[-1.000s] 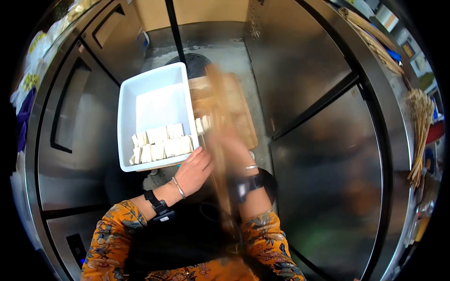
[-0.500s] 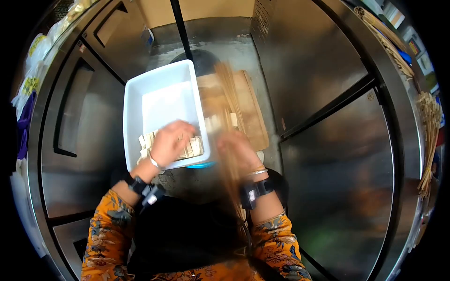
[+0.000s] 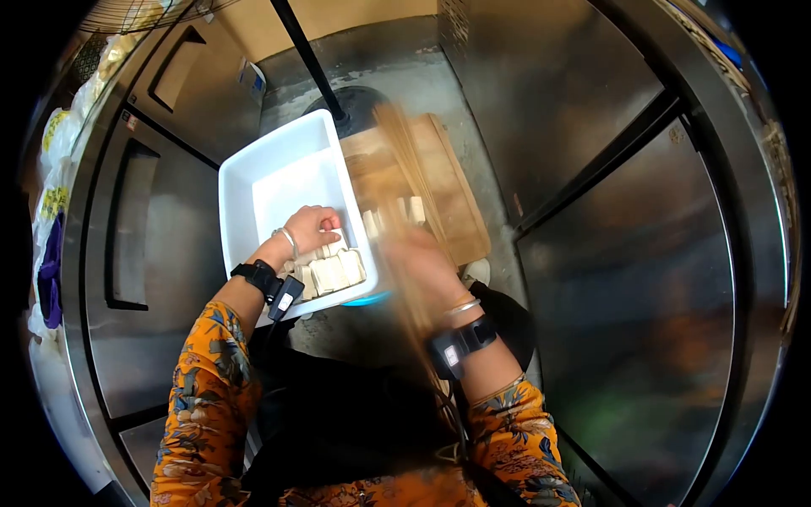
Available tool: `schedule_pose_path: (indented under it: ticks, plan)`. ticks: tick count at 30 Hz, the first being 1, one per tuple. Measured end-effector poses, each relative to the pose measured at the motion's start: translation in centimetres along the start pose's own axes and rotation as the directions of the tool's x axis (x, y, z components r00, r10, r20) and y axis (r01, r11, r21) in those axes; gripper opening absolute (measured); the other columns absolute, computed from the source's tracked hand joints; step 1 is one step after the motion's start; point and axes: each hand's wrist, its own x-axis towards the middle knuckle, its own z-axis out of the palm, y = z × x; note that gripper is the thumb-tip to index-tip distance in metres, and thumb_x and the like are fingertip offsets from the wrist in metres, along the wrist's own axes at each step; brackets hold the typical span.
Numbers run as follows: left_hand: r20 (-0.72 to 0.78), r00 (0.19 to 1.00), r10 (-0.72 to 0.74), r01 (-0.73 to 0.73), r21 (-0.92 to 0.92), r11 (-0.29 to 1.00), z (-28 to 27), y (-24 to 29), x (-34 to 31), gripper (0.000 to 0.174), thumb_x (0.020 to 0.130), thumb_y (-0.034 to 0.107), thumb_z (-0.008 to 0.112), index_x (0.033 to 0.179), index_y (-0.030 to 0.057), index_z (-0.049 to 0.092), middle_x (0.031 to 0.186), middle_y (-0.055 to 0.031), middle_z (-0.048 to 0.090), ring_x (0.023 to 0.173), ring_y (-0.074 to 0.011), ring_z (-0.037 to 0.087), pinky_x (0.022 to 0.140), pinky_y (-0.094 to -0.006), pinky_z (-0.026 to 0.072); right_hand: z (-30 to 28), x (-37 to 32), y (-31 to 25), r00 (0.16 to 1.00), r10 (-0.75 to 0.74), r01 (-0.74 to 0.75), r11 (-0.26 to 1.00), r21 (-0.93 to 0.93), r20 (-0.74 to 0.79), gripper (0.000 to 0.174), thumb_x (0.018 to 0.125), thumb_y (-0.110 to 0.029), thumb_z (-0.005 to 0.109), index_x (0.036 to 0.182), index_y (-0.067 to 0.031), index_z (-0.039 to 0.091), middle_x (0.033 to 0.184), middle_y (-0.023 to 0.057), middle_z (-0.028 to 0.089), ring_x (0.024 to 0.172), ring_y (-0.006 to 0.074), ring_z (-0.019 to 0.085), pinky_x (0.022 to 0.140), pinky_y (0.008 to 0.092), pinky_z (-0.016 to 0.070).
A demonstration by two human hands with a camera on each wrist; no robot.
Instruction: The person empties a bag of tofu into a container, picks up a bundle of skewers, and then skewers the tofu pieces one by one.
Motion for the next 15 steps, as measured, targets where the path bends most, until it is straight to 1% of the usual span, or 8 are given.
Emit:
schedule_pose_path:
  ticks: [3,6,7,9,10,12,13,15]
  plan:
    - [-0.014,0.994,0.107,-0.107,0.000,0.994,0.0,-0.5,-0.2,0.019,0.075,0.026,0.063,0.087,0.0116,0.060,0.090,-0.0093,0.064,0.086,-0.0312,0.060,0.078,-0.0384,0.0470,-0.1,0.1,-0.2,0.999,-0.041,0.041,0.997,-0.069,0.003,0.026,0.083,-0.010,0.061,0.109,-0.0032,0.058,0.095,0.0022,0.062,0.082,0.0102,0.058,0.069,0.0260,0.0495]
    - [-0.090,0.987,0.132,-0.130,0.019,0.991,0.0,0.2,-1.0,0.021,0.074,0.008,0.071,0.090,0.0055,0.058,0.080,-0.0076,0.064,0.079,-0.0199,0.062,0.072,-0.0304,0.0491,-0.3,0.4,0.0,0.997,-0.068,0.070,0.993,-0.091,0.025,0.029,0.083,-0.010,0.060,0.111,-0.0025,0.057,0.097,0.0036,0.062,0.084,0.0111,0.058,0.070,0.0262,0.0495]
    - [-0.126,0.985,0.115,-0.126,-0.085,0.988,-0.1,0.1,-1.3,0.019,0.075,0.007,0.070,0.091,0.0053,0.059,0.082,-0.0062,0.063,0.079,-0.0173,0.061,0.072,-0.0290,0.0495,-0.3,0.6,0.2,0.997,-0.076,0.078,0.993,-0.091,0.032,0.029,0.083,-0.010,0.059,0.111,-0.0023,0.057,0.098,0.0041,0.062,0.084,0.0114,0.058,0.070,0.0263,0.0495]
    - [-0.193,0.979,0.070,-0.125,-0.291,0.949,-0.1,-0.2,-2.0,0.017,0.079,0.004,0.067,0.094,0.0049,0.060,0.084,-0.0034,0.060,0.080,-0.0119,0.060,0.072,-0.0261,0.0501,-0.4,0.6,0.4,0.995,-0.096,0.098,0.990,-0.102,0.024,0.028,0.084,-0.011,0.060,0.111,-0.0016,0.057,0.095,0.0029,0.063,0.080,0.0095,0.059,0.068,0.0244,0.0500]
    - [-0.240,0.970,0.040,-0.134,-0.391,0.910,-0.1,-0.6,-2.6,0.018,0.080,0.002,0.066,0.097,0.0052,0.060,0.087,-0.0026,0.059,0.081,-0.0108,0.059,0.071,-0.0248,0.0502,-0.3,0.6,0.3,0.994,-0.106,0.107,0.988,-0.108,0.020,0.028,0.084,-0.011,0.060,0.110,-0.0013,0.058,0.093,0.0023,0.063,0.078,0.0086,0.059,0.067,0.0234,0.0503]
    - [-0.323,0.946,-0.034,-0.168,-0.574,0.802,-0.1,-2.0,-3.8,0.021,0.082,-0.001,0.063,0.102,0.0057,0.061,0.091,-0.0011,0.055,0.081,-0.0087,0.058,0.071,-0.0221,0.0503,0.0,0.0,0.0,0.996,-0.090,0.091,0.994,-0.065,0.007,0.028,0.084,-0.010,0.060,0.110,-0.0006,0.058,0.093,0.0026,0.063,0.078,0.0090,0.059,0.068,0.0237,0.0502]
    - [-0.284,0.956,-0.072,-0.137,-0.650,0.747,-0.1,-3.0,-4.2,0.026,0.082,0.000,0.063,0.107,0.0064,0.062,0.096,-0.0021,0.054,0.078,-0.0102,0.059,0.069,-0.0216,0.0506,0.2,-0.2,-0.2,0.997,-0.083,0.083,0.996,-0.042,0.001,0.028,0.083,-0.010,0.060,0.110,-0.0003,0.058,0.093,0.0027,0.063,0.079,0.0093,0.059,0.069,0.0238,0.0502]
    - [-0.194,0.960,-0.202,0.044,-0.609,0.792,-0.2,-4.0,-5.5,0.024,0.082,0.000,0.063,0.106,0.0055,0.062,0.093,-0.0018,0.054,0.076,-0.0095,0.058,0.068,-0.0208,0.0499,0.3,-0.2,-0.4,0.997,-0.078,0.078,0.995,-0.063,0.009,0.027,0.083,-0.009,0.059,0.109,0.0001,0.058,0.094,0.0033,0.063,0.079,0.0096,0.060,0.070,0.0239,0.0502]
